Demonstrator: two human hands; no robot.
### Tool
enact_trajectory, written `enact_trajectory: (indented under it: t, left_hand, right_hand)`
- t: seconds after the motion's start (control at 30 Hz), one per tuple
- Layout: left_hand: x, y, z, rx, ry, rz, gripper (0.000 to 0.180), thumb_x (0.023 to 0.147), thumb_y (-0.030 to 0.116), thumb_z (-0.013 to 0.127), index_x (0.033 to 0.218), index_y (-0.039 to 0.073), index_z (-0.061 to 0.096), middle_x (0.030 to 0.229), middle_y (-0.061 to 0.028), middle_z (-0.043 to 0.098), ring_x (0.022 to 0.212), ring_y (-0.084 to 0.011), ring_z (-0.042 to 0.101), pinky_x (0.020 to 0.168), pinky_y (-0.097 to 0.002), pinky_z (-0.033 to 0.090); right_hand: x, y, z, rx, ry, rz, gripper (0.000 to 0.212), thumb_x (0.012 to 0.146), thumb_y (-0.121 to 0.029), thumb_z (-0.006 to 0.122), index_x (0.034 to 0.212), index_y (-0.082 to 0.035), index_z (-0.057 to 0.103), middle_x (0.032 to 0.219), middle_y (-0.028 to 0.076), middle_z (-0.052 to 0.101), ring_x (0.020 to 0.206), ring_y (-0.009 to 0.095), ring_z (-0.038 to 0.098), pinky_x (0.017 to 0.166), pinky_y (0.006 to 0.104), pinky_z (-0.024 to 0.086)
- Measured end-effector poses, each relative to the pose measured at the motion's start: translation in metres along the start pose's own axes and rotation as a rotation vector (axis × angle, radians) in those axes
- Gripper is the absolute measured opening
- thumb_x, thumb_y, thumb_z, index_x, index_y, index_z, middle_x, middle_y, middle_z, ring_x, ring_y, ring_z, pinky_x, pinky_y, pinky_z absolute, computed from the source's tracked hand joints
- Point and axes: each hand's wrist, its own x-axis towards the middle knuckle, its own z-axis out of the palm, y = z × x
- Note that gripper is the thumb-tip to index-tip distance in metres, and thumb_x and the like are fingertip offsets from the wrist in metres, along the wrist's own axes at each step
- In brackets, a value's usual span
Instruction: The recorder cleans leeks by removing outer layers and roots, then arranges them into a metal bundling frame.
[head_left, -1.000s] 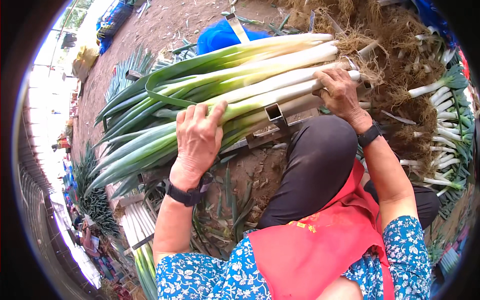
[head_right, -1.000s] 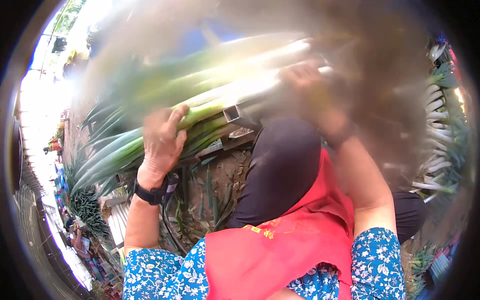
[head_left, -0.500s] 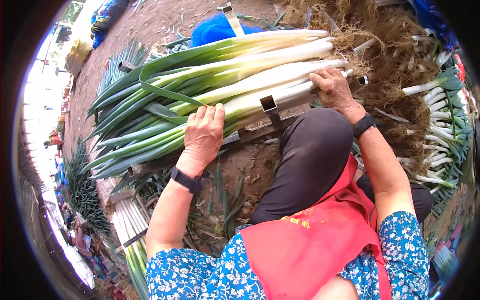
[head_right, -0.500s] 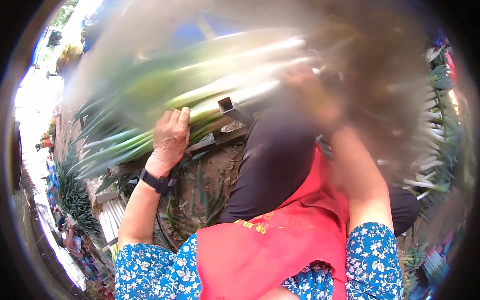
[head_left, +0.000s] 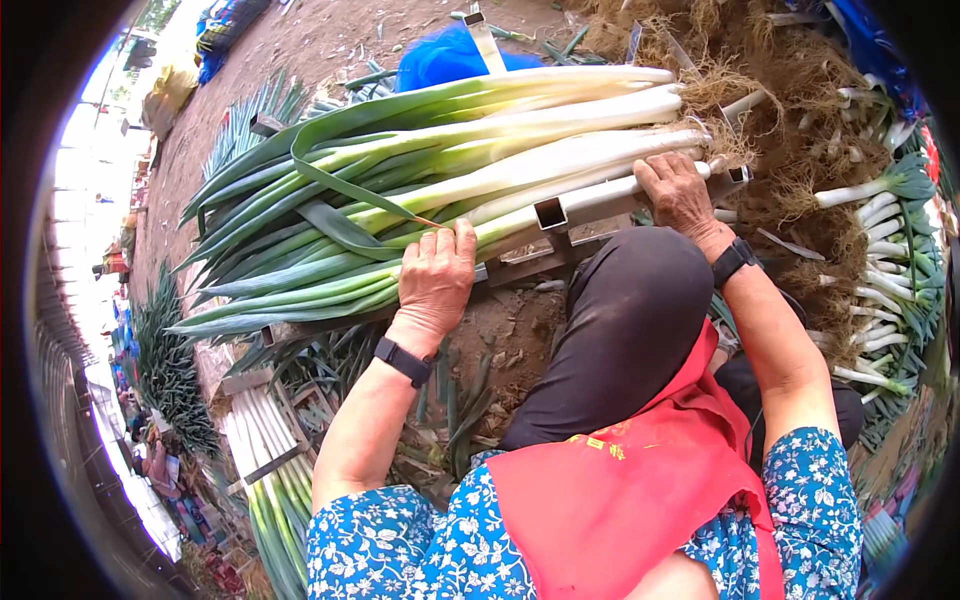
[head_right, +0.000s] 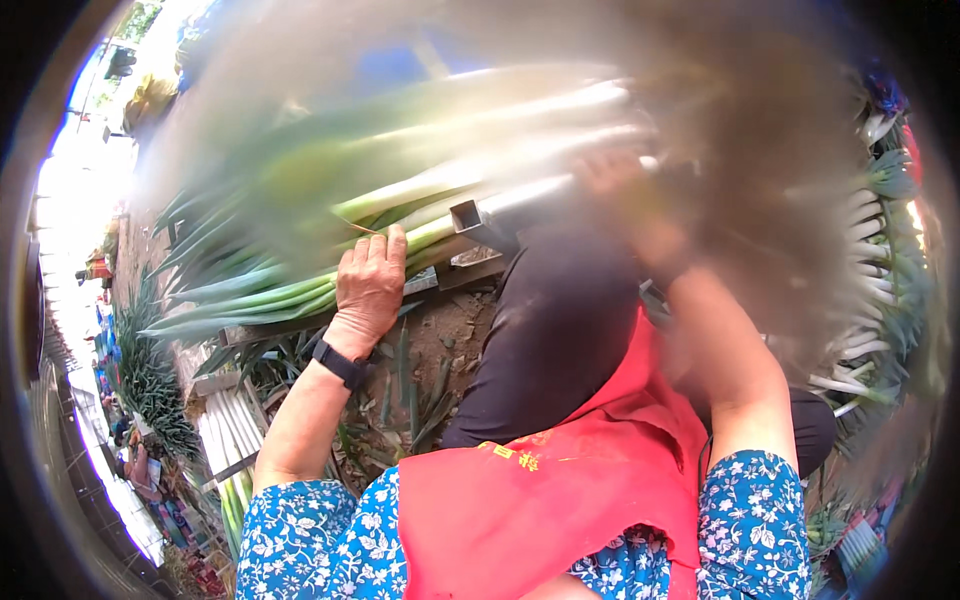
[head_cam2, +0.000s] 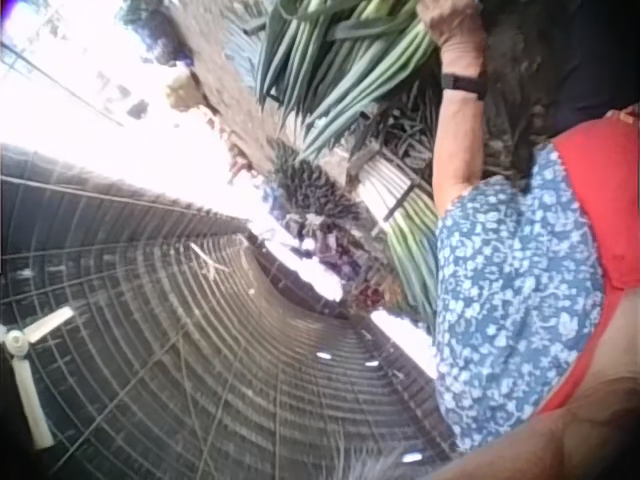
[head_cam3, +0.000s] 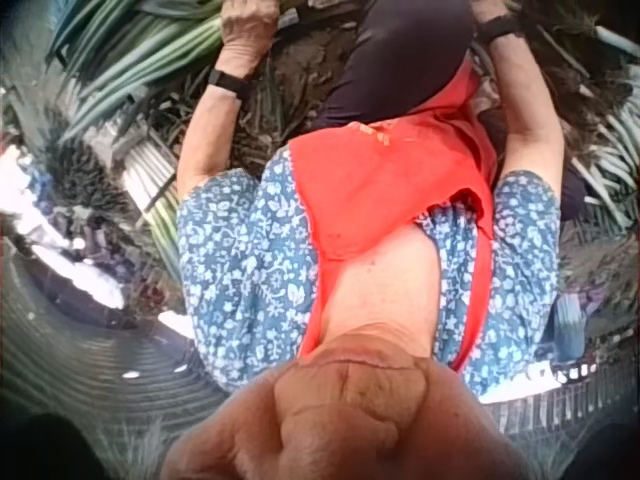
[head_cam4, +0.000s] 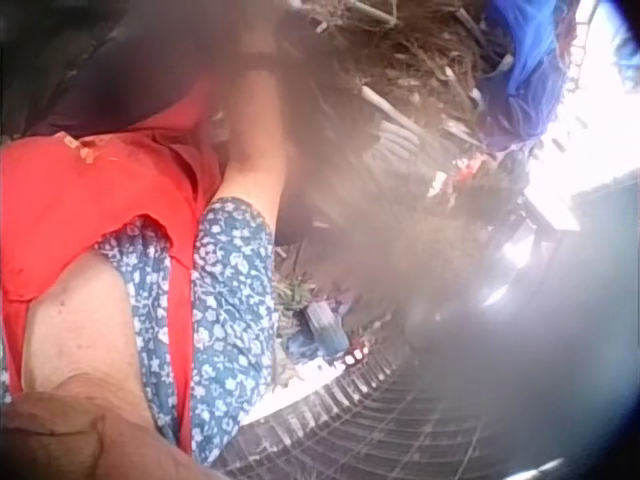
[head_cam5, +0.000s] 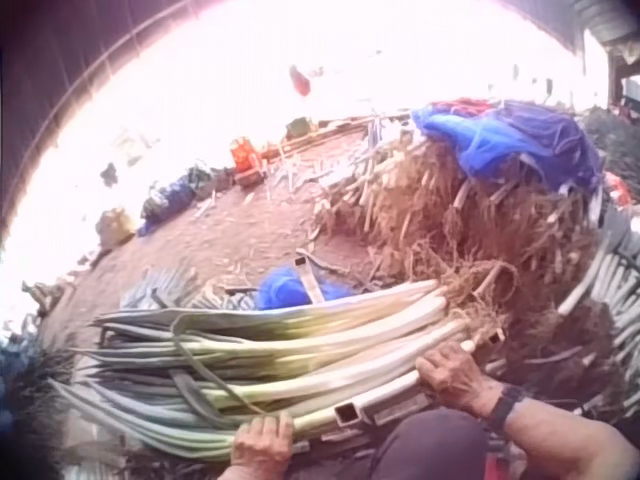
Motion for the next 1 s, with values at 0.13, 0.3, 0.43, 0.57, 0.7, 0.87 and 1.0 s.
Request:
enact_trajectory:
  t: [0.13, 0.3, 0.43, 0.57, 0.7, 0.87, 1.0]
  left_hand:
    - [-0.007, 0.007, 0.004, 0.023, 0.012, -0.061, 0.037, 0.082, 0.014, 0.058, 0.116, 0.001, 0.058, 0.085, -0.0073, 0.059, 0.079, -0.0228, 0.061, 0.068, -0.0357, 0.048]
    - [0.013, -0.002, 0.014, 0.106, 0.03, -0.025, 0.034, 0.08, 0.014, 0.058, 0.113, 0.004, 0.055, 0.087, -0.008, 0.06, 0.08, -0.0223, 0.061, 0.069, -0.036, 0.049]
    - [-0.007, -0.003, 0.008, -0.108, 0.079, -0.033, 0.038, 0.082, 0.01, 0.056, 0.119, 0.001, 0.057, 0.09, -0.0112, 0.06, 0.08, -0.0264, 0.059, 0.072, -0.0384, 0.049]
    - [-0.012, -0.007, 0.012, -0.125, 0.051, 0.045, 0.047, 0.082, 0.01, 0.056, 0.127, -0.003, 0.055, 0.097, -0.0177, 0.062, 0.084, -0.0296, 0.061, 0.078, -0.0398, 0.051]
    - [-0.02, 0.009, 0.023, -0.024, 0.004, 0.04, 0.051, 0.08, 0.011, 0.057, 0.128, -0.007, 0.054, 0.099, -0.0193, 0.062, 0.088, -0.0305, 0.061, 0.082, -0.0418, 0.05]
    - [-0.023, 0.014, 0.033, -0.03, 0.026, 0.01, 0.049, 0.081, 0.012, 0.055, 0.127, -0.007, 0.055, 0.101, -0.0199, 0.059, 0.09, -0.0307, 0.058, 0.085, -0.0431, 0.049]
    - [-0.023, 0.022, 0.042, 0.057, 0.083, 0.04, 0.051, 0.083, 0.013, 0.052, 0.129, -0.008, 0.053, 0.101, -0.0206, 0.058, 0.093, -0.0319, 0.057, 0.089, -0.0452, 0.048]
  right_hand:
    - [-0.001, -0.003, 0.002, 0.02, -0.026, 0.008, 0.03, 0.078, -0.014, 0.065, 0.105, -0.005, 0.058, 0.101, 0.013, 0.062, 0.1, 0.032, 0.06, 0.091, 0.0434, 0.046]
    - [0.014, 0.005, 0.016, -0.15, 0.09, -0.081, 0.017, 0.078, -0.011, 0.06, 0.093, -0.008, 0.055, 0.1, 0.011, 0.057, 0.099, 0.029, 0.057, 0.087, 0.0405, 0.046]
    - [0.025, -0.005, -0.004, -0.113, -0.064, -0.036, 0.017, 0.078, -0.008, 0.058, 0.094, -0.005, 0.057, 0.099, 0.012, 0.058, 0.097, 0.03, 0.058, 0.084, 0.0416, 0.047]
    - [0.038, 0.001, -0.006, -0.155, 0.034, -0.03, 0.02, 0.074, -0.007, 0.061, 0.093, -0.004, 0.055, 0.098, 0.014, 0.058, 0.096, 0.031, 0.057, 0.083, 0.0412, 0.048]
    - [0.016, 0.001, 0.008, -0.126, 0.06, -0.052, 0.03, 0.074, -0.008, 0.063, 0.102, 0.0, 0.056, 0.103, 0.018, 0.056, 0.101, 0.033, 0.057, 0.088, 0.0431, 0.048]
    - [-0.028, -0.012, 0.005, -0.024, -0.074, -0.003, 0.051, 0.081, -0.017, 0.06, 0.129, 0.001, 0.055, 0.133, 0.021, 0.052, 0.127, 0.038, 0.049, 0.109, 0.0482, 0.038]
    - [-0.022, -0.022, 0.005, -0.02, -0.361, 0.3, 0.055, 0.083, -0.021, 0.058, 0.134, -0.001, 0.053, 0.142, 0.019, 0.048, 0.131, 0.039, 0.046, 0.111, 0.0491, 0.036]
